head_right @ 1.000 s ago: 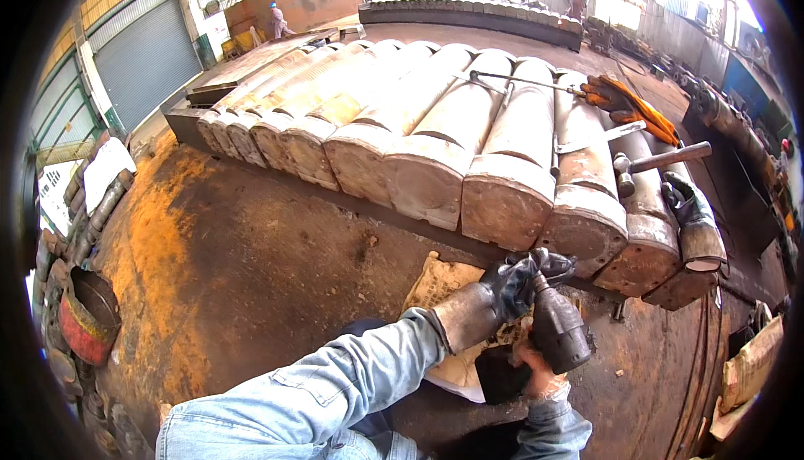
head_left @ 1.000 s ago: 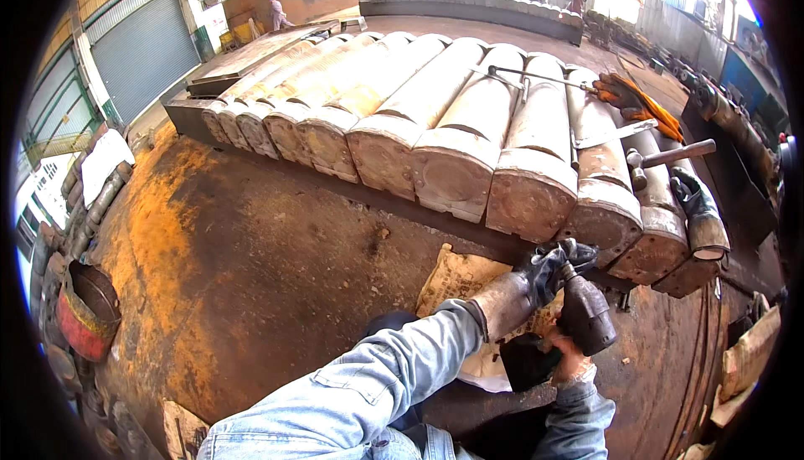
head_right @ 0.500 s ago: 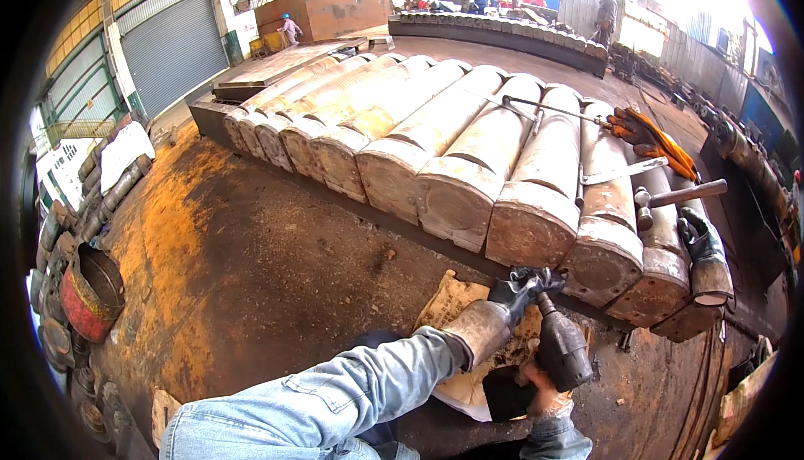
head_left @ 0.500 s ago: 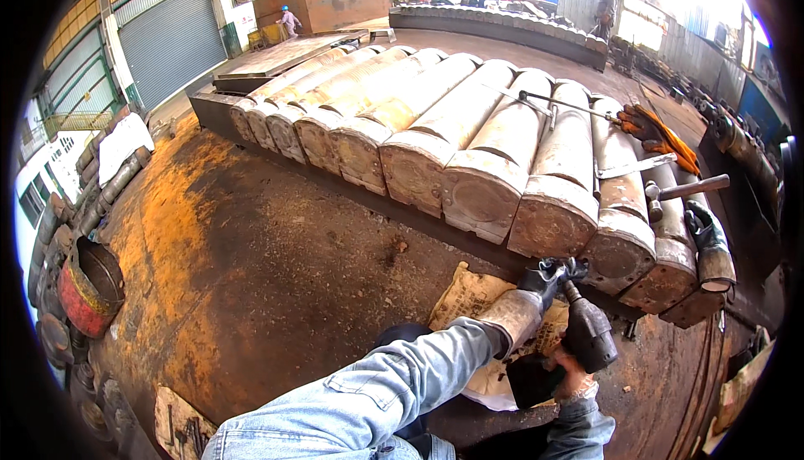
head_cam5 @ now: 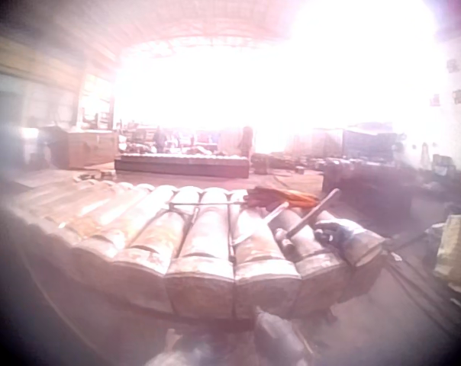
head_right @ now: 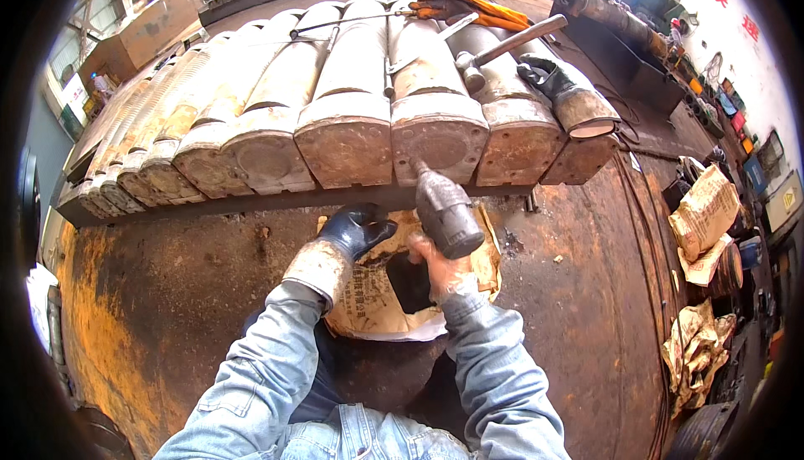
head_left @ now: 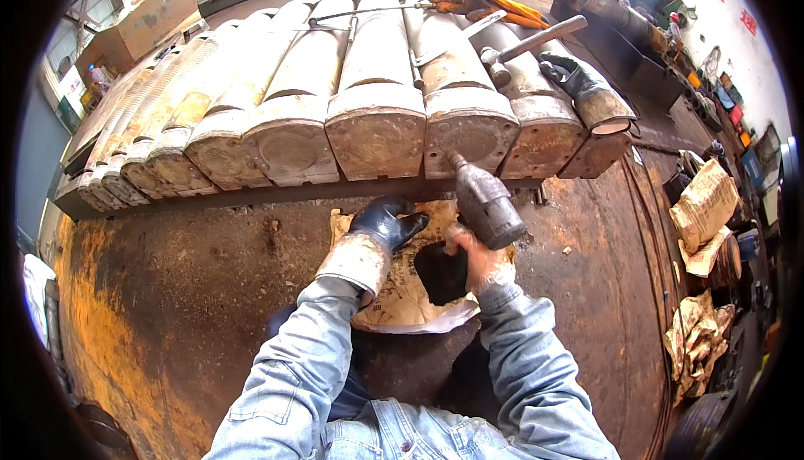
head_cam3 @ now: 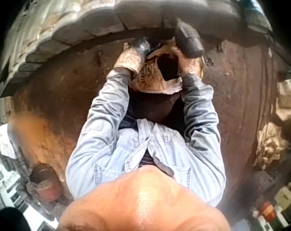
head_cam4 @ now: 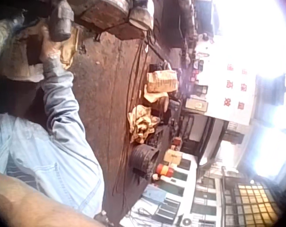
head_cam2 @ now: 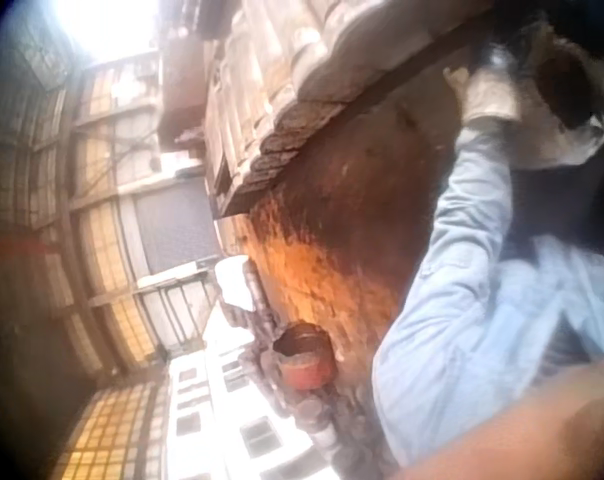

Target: The person uses a handheld power drill to create holes in a row of cylindrical metal components. They hold the drill with both hands and systematically move from one component to the next, drilling into the flat end of each cylinder.

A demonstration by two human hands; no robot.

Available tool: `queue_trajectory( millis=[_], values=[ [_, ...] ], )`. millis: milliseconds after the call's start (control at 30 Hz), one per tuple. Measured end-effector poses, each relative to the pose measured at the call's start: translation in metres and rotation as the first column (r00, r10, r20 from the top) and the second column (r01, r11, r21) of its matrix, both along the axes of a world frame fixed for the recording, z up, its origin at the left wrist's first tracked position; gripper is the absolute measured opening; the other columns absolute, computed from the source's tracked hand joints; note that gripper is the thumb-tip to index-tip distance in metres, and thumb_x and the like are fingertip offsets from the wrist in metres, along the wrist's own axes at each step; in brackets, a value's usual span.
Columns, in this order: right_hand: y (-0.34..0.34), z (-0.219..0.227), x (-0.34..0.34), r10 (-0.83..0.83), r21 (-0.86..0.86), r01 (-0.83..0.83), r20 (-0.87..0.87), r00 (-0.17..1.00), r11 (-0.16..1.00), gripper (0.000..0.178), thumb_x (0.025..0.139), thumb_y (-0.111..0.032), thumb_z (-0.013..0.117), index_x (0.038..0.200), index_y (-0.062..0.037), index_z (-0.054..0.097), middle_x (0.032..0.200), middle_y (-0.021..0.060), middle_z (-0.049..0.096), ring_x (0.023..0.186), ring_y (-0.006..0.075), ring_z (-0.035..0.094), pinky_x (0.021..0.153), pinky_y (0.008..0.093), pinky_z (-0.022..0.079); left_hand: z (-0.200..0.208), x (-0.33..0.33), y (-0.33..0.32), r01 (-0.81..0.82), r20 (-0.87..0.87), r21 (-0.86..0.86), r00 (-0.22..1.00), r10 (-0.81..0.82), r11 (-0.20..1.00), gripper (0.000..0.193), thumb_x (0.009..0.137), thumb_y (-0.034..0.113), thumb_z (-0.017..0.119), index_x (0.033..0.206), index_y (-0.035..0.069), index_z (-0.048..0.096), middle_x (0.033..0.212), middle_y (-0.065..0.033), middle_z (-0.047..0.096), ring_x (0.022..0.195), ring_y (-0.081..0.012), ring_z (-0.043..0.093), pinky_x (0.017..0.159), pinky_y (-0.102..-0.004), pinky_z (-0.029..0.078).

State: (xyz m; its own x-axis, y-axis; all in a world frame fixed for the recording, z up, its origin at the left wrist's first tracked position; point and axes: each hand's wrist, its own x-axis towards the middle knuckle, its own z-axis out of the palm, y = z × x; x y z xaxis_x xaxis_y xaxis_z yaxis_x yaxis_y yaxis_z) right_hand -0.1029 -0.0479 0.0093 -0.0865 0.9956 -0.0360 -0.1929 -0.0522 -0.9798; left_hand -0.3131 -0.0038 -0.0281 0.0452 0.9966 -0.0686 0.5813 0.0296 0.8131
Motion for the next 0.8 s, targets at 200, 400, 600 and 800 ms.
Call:
queue_trajectory(
  millis=[200, 400, 600, 800],
  values=[
    [0.018, 0.002, -0.026, 0.076, 0.07, -0.062, -0.224, 0.971, 0.996, 0.04, 0.084, -0.006, 0.067, 0.122, 0.001, 0.058, 0.081, 0.0068, 0.061, 0.069, 0.0167, 0.056, 0.065, 0.0312, 0.048, 0.022, -0.022, -0.016, -0.041, -0.072, 0.142, 0.996, 0.051, 0.989, 0.034, 0.083, 0.026, 0.08, 0.107, 0.004, 0.071, 0.109, -0.0104, 0.072, 0.1, -0.0201, 0.067, 0.09, -0.0362, 0.053],
    [0.031, -0.011, -0.047, -0.008, 0.003, 0.01, -0.335, 0.942, 1.0, 0.043, 0.083, -0.005, 0.069, 0.124, 0.0012, 0.057, 0.085, 0.007, 0.062, 0.07, 0.0176, 0.058, 0.066, 0.0328, 0.051, 0.026, -0.031, -0.021, -0.075, 0.378, 0.009, 0.924, 0.066, 0.997, 0.026, 0.088, 0.012, 0.075, 0.112, 0.003, 0.07, 0.106, -0.0086, 0.073, 0.098, -0.0153, 0.067, 0.089, -0.0308, 0.053],
    [0.02, -0.001, -0.059, -0.212, 0.214, 0.145, 0.333, 0.919, 0.966, 0.039, 0.091, -0.027, 0.071, 0.114, 0.0019, 0.059, 0.093, 0.0109, 0.068, 0.086, 0.0212, 0.066, 0.077, 0.0359, 0.054, 0.017, -0.047, -0.023, -0.111, 0.501, -0.045, 0.857, 0.118, 0.993, 0.028, 0.088, 0.009, 0.075, 0.113, 0.001, 0.069, 0.106, -0.0084, 0.073, 0.097, -0.0146, 0.066, 0.087, -0.0306, 0.053],
    [0.058, 0.013, -0.02, -0.136, 0.52, -0.142, 0.459, 0.878, 0.842, 0.039, 0.094, -0.014, 0.061, 0.13, -0.0001, 0.055, 0.117, 0.013, 0.064, 0.108, 0.0226, 0.062, 0.093, 0.036, 0.051, 0.005, -0.048, -0.018, -0.131, 0.472, -0.023, 0.873, 0.126, 0.991, 0.03, 0.087, 0.011, 0.077, 0.114, 0.001, 0.069, 0.106, -0.0075, 0.072, 0.097, -0.0132, 0.065, 0.086, -0.0302, 0.053]
  ],
)
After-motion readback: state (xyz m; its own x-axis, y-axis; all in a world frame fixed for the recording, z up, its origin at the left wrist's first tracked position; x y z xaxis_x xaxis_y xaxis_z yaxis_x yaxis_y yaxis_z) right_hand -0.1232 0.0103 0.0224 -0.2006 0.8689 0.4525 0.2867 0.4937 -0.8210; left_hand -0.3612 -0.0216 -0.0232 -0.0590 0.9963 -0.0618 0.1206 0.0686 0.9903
